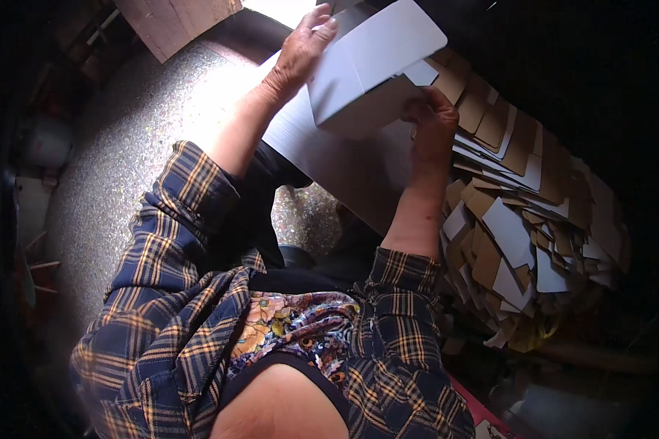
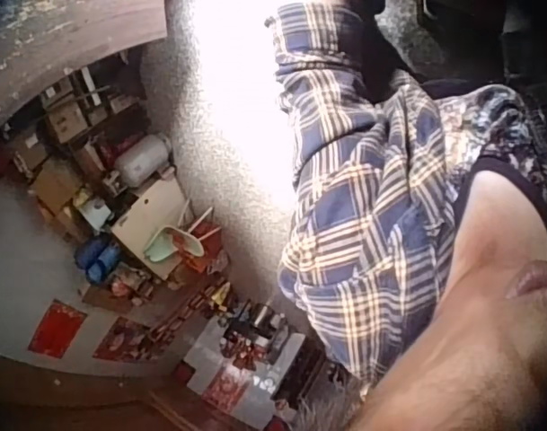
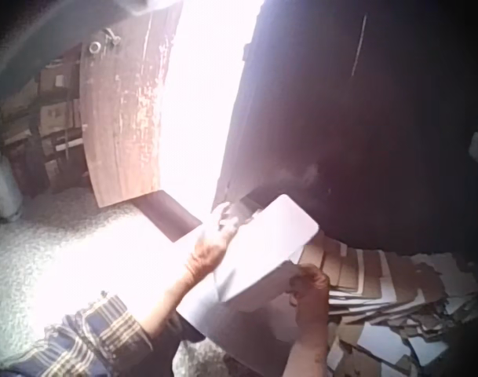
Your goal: Manually folding flat corrugated cardboard sheets into assembled boxes.
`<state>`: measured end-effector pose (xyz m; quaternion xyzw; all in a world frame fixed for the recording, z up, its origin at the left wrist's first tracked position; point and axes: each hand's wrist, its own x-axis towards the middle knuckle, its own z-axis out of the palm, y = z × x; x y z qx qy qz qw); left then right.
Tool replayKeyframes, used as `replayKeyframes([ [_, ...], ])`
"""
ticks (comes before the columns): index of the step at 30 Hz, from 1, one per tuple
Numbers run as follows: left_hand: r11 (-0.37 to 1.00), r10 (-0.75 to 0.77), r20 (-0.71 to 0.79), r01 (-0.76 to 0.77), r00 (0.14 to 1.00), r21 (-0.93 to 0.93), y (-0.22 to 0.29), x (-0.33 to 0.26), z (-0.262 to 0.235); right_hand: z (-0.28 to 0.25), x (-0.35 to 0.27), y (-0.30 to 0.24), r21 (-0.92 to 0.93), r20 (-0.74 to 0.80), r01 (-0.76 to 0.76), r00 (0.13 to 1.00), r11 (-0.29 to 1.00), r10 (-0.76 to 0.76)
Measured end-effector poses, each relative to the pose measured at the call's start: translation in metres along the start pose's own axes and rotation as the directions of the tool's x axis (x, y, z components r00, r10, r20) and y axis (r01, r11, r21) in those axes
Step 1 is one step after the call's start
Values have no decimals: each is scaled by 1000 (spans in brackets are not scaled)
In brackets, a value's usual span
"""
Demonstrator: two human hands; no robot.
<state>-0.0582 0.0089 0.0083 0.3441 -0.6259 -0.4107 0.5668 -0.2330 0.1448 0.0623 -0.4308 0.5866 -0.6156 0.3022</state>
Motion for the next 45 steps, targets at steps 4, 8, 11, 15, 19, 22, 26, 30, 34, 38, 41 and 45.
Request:
replayKeyframes([
  [4,988,-107,208,128,972,-87,-6,-1,-9,-12,1,5,28,179,46,983,999,-50],
  [8,967,-178,424,239,888,-94,19,-7,-1,-20,1,9,-62,134,46,990,997,-37],
  [11,970,-195,426,237,883,-48,16,-7,-6,-16,0,7,-70,59,-25,998,997,29],
  [15,962,-63,410,165,910,-217,13,-8,2,-12,1,11,-198,66,88,995,976,-76],
  [19,981,-100,411,159,906,-110,11,-10,1,-9,4,22,-393,29,96,995,914,-92],
  [22,978,-102,402,166,910,-128,11,-7,4,-4,5,27,-547,0,444,848,710,-530],
  [26,982,-63,351,121,934,-145,12,-8,5,9,-13,12,-721,-66,340,834,604,-548],
  [30,995,-29,367,62,930,-78,14,-9,3,-2,-11,15,-152,-30,252,965,956,-259],
  [34,999,32,372,-30,928,-11,18,-11,5,-5,-11,23,-216,85,296,955,930,-284],
  [38,997,77,383,-76,921,-19,18,-6,9,-6,-7,22,-325,79,384,921,864,-380],
  [41,999,39,373,-45,927,7,16,-10,2,3,-8,27,-260,76,366,930,893,-359],
  [45,999,43,359,-30,932,-42,12,-8,7,11,-15,22,-288,65,364,930,886,-361],
])
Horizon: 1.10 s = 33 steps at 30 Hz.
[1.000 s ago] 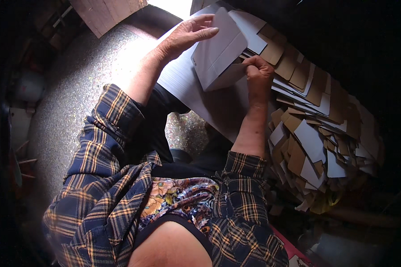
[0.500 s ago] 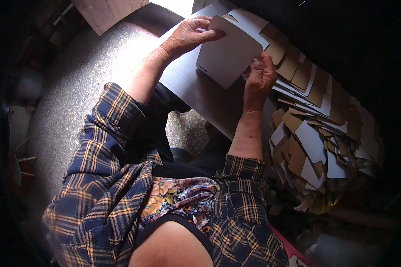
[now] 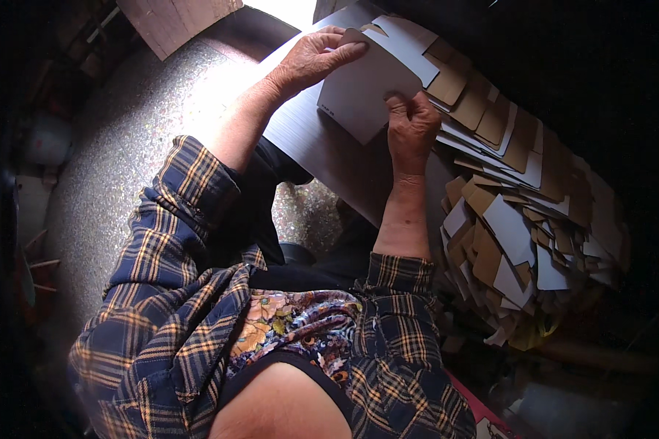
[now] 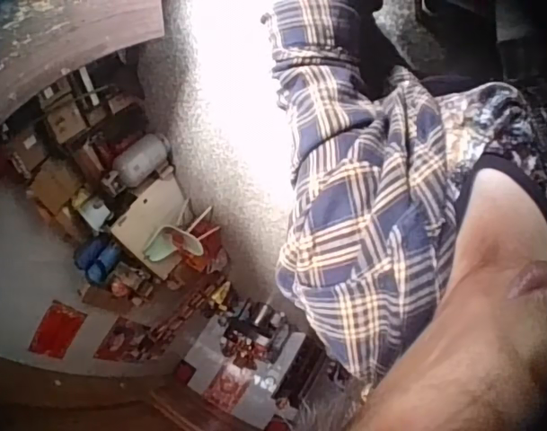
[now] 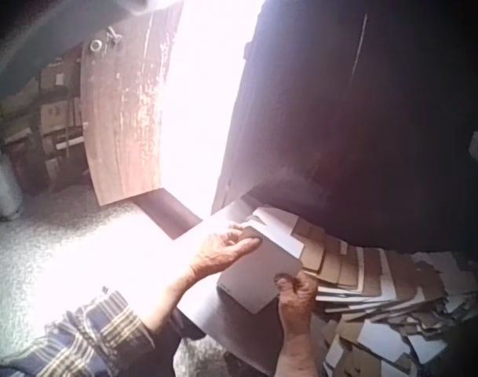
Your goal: Manually folding flat corrugated cardboard sheets into assembled boxes.
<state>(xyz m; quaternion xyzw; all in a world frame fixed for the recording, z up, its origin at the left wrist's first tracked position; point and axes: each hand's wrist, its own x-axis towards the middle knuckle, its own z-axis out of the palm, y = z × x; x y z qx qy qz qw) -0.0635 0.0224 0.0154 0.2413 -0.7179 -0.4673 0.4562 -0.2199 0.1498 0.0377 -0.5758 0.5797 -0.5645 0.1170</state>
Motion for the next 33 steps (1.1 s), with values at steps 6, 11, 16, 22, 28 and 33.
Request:
replayKeyframes([
  [6,984,-114,-88,100,990,-144,-2,0,-1,7,0,-4,25,-55,11,998,1000,-10],
  [11,995,-54,-114,45,992,-86,-10,2,-3,3,-2,-2,95,-64,-24,997,995,31],
  [16,996,-89,-36,89,995,-8,-4,-1,-10,-6,-2,-4,-17,4,-31,1000,999,31],
  [22,997,-79,19,79,997,-4,-6,1,-10,-4,-5,2,-26,-69,-23,997,999,21],
  [28,1000,-23,-117,24,993,14,10,-5,-5,3,-3,0,-184,-252,54,962,981,-101],
  [33,986,-45,18,42,999,163,14,-8,7,11,-7,-2,-143,-148,-67,988,987,46],
])
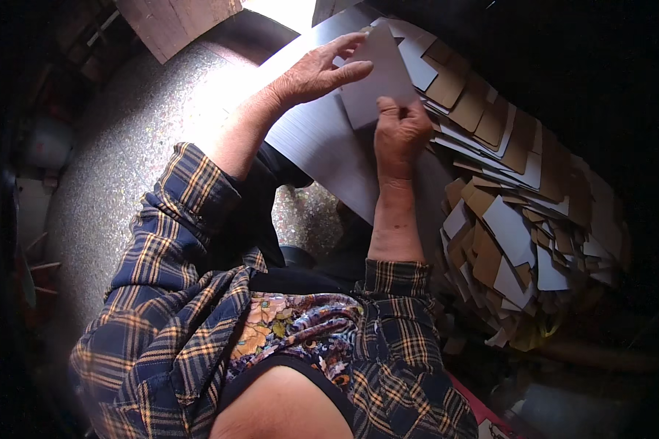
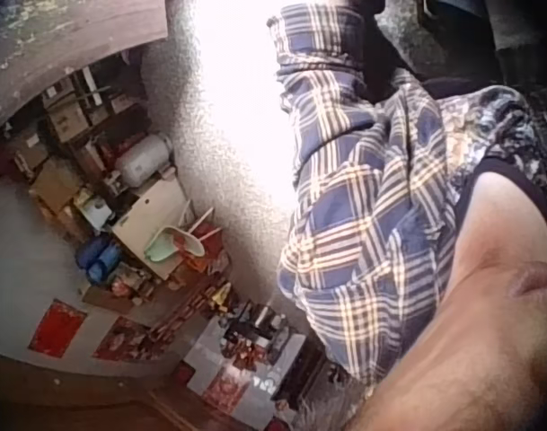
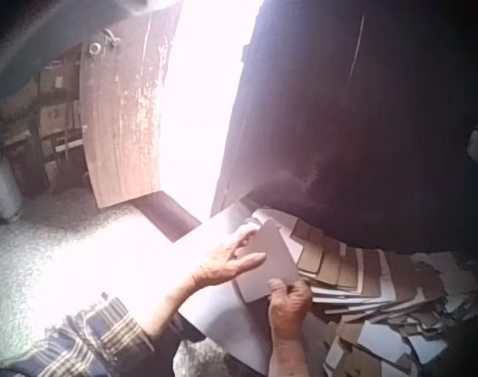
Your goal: Manually folding flat corrugated cardboard sheets into assembled boxes.
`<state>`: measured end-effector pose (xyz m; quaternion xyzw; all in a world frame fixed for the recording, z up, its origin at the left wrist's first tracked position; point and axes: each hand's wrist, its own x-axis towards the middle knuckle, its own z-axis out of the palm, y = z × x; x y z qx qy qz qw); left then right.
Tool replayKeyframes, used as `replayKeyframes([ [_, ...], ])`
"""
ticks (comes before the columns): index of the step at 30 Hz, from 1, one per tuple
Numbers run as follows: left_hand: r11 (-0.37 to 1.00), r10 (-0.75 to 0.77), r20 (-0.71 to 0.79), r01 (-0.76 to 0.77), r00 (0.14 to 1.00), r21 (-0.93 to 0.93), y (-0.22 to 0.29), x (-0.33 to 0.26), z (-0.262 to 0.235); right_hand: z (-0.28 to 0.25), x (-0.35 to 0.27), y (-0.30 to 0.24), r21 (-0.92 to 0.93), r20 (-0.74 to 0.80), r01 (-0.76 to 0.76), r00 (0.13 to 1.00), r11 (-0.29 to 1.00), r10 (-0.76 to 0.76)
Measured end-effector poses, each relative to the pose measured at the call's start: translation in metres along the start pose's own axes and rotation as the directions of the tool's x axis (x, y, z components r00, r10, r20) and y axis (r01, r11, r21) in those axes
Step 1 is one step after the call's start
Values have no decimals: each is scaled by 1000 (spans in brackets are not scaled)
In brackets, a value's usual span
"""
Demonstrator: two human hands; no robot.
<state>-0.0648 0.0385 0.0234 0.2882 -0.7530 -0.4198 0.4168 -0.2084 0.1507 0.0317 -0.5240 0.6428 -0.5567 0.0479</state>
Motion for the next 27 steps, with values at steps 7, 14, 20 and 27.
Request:
replayKeyframes([
  [7,994,55,95,-46,994,-96,-4,1,-7,18,-3,-37,385,330,-166,943,908,32],
  [14,976,154,84,-138,984,-170,-13,4,-12,17,5,-39,649,519,-422,854,634,37],
  [20,991,60,-164,-77,985,-105,-15,10,-12,2,14,-33,581,295,-225,954,782,56],
  [27,907,82,148,-12,986,-421,-23,3,-20,-7,27,14,35,210,-113,972,993,103],
])
